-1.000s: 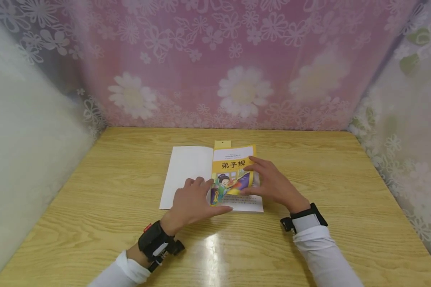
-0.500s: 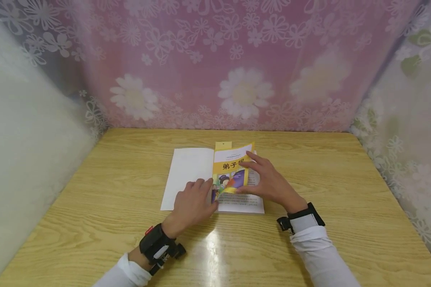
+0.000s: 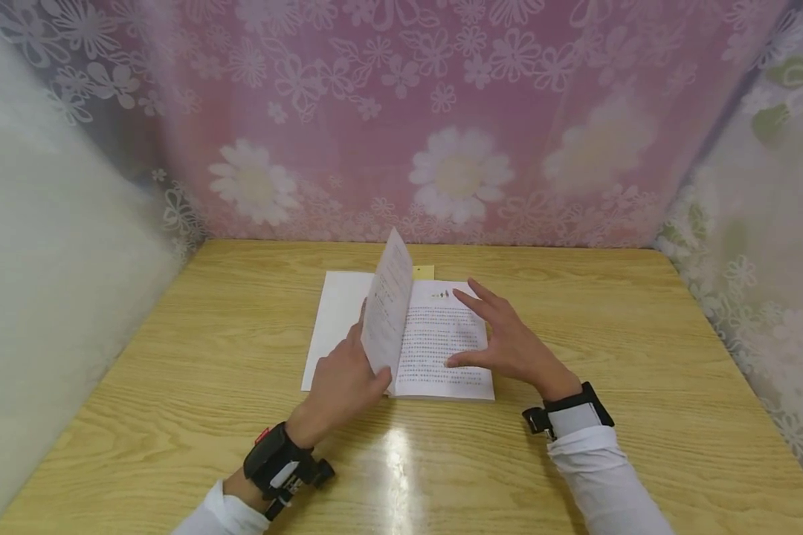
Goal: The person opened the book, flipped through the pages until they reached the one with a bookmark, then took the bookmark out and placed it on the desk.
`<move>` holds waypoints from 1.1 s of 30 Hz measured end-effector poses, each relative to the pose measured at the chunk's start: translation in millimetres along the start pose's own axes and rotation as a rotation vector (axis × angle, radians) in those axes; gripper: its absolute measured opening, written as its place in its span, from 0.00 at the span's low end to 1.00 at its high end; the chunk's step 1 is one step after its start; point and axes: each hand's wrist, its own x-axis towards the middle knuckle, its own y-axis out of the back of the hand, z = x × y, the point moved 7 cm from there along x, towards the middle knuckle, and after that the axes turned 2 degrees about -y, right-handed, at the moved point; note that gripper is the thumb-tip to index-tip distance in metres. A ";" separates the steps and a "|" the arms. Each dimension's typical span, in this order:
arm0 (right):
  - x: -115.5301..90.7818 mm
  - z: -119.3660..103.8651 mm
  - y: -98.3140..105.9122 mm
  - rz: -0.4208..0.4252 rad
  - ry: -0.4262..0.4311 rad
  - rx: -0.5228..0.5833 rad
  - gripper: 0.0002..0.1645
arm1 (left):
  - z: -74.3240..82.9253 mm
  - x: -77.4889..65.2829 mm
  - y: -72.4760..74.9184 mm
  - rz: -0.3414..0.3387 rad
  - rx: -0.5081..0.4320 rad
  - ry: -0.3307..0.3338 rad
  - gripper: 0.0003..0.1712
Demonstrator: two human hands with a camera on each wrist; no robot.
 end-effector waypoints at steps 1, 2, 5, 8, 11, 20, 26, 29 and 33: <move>-0.2 0.6 -0.7 -0.008 -0.005 -0.004 0.59 | -1.6 -0.3 4.0 0.034 -0.012 -0.007 0.57; -0.6 1.3 -1.4 -0.017 -0.009 -0.006 0.59 | -3.1 -0.6 7.8 0.066 -0.020 -0.019 0.58; -1.6 4.5 -3.1 -0.033 -0.022 -0.012 0.59 | -8.3 -1.0 19.1 0.158 -0.026 -0.053 0.60; -2.8 8.2 -4.7 -0.043 -0.032 -0.027 0.59 | -14.9 -1.2 26.9 0.209 -0.007 -0.069 0.61; -3.5 11.2 -6.4 -0.058 -0.041 -0.043 0.60 | -23.8 -1.9 29.3 0.212 0.001 -0.053 0.62; -7.8 19.3 -14.5 -0.156 -0.082 -0.072 0.61 | -44.3 -0.6 15.5 0.005 0.061 -0.090 0.59; -10.2 27.0 -19.5 -0.203 -0.080 -0.104 0.62 | -30.2 -3.6 1.9 -0.146 0.065 -0.351 0.50; -12.2 32.9 -22.8 -0.228 -0.088 -0.105 0.63 | -27.1 -6.5 -2.3 -0.204 0.035 -0.423 0.42; -14.4 37.0 -26.9 -0.256 -0.082 -0.096 0.64 | -32.0 -9.8 -9.2 -0.317 0.009 -0.381 0.36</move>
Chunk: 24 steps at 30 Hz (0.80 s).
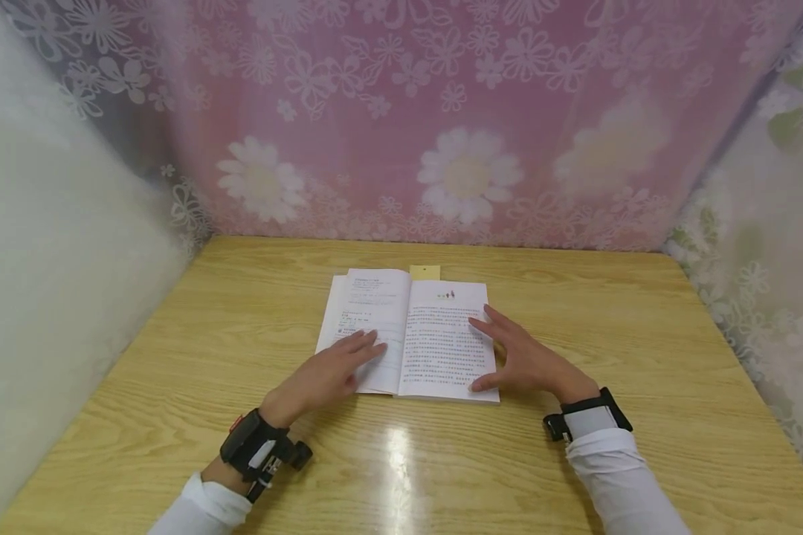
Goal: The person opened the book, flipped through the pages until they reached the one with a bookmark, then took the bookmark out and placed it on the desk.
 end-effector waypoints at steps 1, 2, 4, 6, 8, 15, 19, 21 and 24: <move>-0.3 0.8 -0.9 -0.005 0.005 -0.003 0.64 | -1.2 -0.7 -1.8 -0.023 -0.008 0.017 0.35; -0.7 1.4 -1.2 -0.007 0.012 -0.004 0.65 | -2.5 -1.1 -3.2 -0.039 -0.013 0.032 0.34; -1.3 2.5 -1.8 -0.011 0.022 -0.004 0.66 | -4.4 -1.6 -5.5 -0.066 -0.021 0.055 0.33; -2.1 3.5 -1.9 -0.012 0.031 -0.004 0.67 | -5.6 -1.9 -6.6 -0.081 -0.031 0.074 0.33; -2.4 4.1 -2.0 -0.010 0.041 -0.004 0.67 | -6.4 -1.9 -7.1 -0.091 -0.043 0.089 0.33; -1.6 2.8 -4.3 -0.028 0.023 -0.028 0.67 | -5.1 -2.3 -7.7 -0.110 -0.056 0.105 0.33; -0.6 1.5 -6.2 -0.042 0.009 -0.058 0.66 | -6.1 -4.1 -8.8 -0.112 -0.051 0.118 0.33; 0.1 0.5 -6.2 -0.043 0.011 -0.066 0.65 | -6.7 -4.7 -9.1 -0.111 -0.053 0.124 0.33; 1.1 0.2 -6.4 -0.050 0.007 -0.076 0.65 | -6.6 -4.7 -8.2 -0.108 -0.058 0.124 0.33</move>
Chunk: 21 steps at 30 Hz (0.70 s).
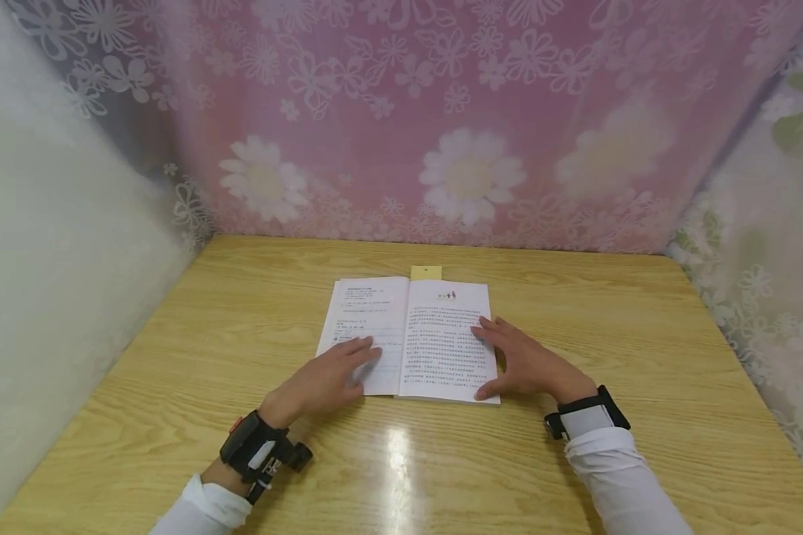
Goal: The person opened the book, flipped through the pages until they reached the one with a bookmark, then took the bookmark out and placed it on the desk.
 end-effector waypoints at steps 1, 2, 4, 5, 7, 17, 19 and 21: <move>0.2 0.2 0.2 0.000 -0.005 -0.003 0.65 | 0.5 0.4 0.7 0.002 0.003 -0.001 0.33; 0.5 0.0 0.4 -0.002 -0.010 -0.001 0.65 | 1.4 1.0 1.7 0.008 0.008 -0.007 0.33; 1.1 0.1 1.0 0.000 -0.022 -0.001 0.64 | 4.2 2.6 3.9 0.024 0.011 -0.024 0.33; 1.4 0.0 1.6 0.004 -0.029 0.001 0.63 | 6.1 3.6 4.8 0.034 0.012 -0.036 0.33; 2.0 -0.4 2.8 0.016 -0.037 0.005 0.62 | 10.0 6.1 5.7 0.052 0.012 -0.055 0.32; 2.2 0.4 12.4 0.105 -0.043 -0.035 0.57 | 23.8 21.5 7.7 0.128 0.085 0.076 0.32; 2.9 -1.4 15.9 0.121 -0.039 -0.044 0.56 | 27.5 24.9 6.9 0.133 0.110 0.101 0.38; 3.7 -4.8 19.6 0.134 -0.032 -0.043 0.56 | 30.9 27.8 5.3 0.132 0.135 0.127 0.42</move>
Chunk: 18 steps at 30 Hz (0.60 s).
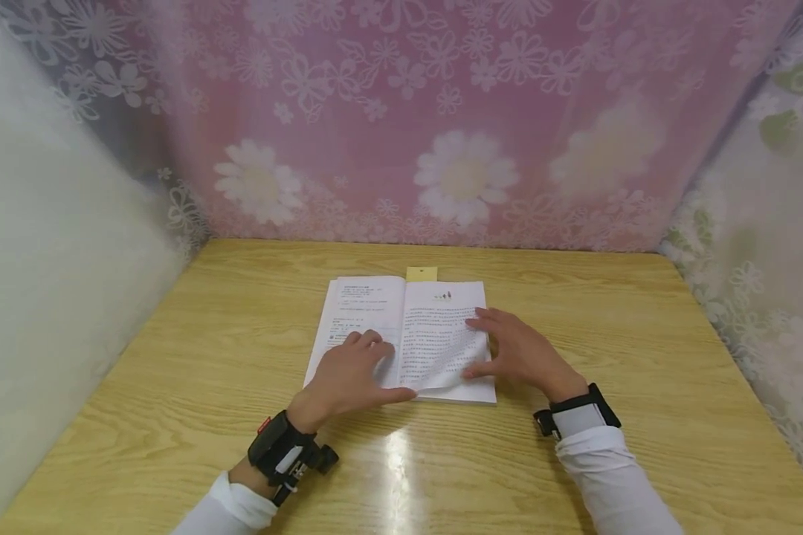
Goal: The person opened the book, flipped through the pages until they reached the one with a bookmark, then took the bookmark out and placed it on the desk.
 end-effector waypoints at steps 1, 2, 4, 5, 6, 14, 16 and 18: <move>0.0 -1.5 1.9 0.008 0.004 0.000 0.56 | 2.5 1.1 -0.6 0.002 0.012 0.010 0.44; 0.0 -3.1 3.6 0.016 0.006 -0.001 0.55 | 4.5 2.0 -1.0 0.003 0.022 0.022 0.45; 0.5 -6.8 6.5 0.033 0.004 0.013 0.54 | 7.1 3.0 -2.2 0.000 0.027 0.049 0.48; 1.1 -8.8 7.7 0.045 0.008 0.016 0.53 | 8.1 3.1 -2.5 -0.001 0.024 0.057 0.48; 1.8 -10.9 9.0 0.059 0.011 0.019 0.52 | 8.9 3.1 -2.6 -0.001 0.016 0.067 0.49; 4.8 -24.0 20.5 0.160 0.031 0.026 0.47 | 15.7 6.7 -2.8 -0.018 0.010 0.115 0.41; 4.6 -25.3 22.1 0.165 0.032 0.030 0.47 | 17.0 7.8 -2.8 -0.009 0.022 0.108 0.35; 3.3 -26.6 23.9 0.167 0.035 0.048 0.47 | 18.5 8.6 -3.1 0.004 0.024 0.096 0.29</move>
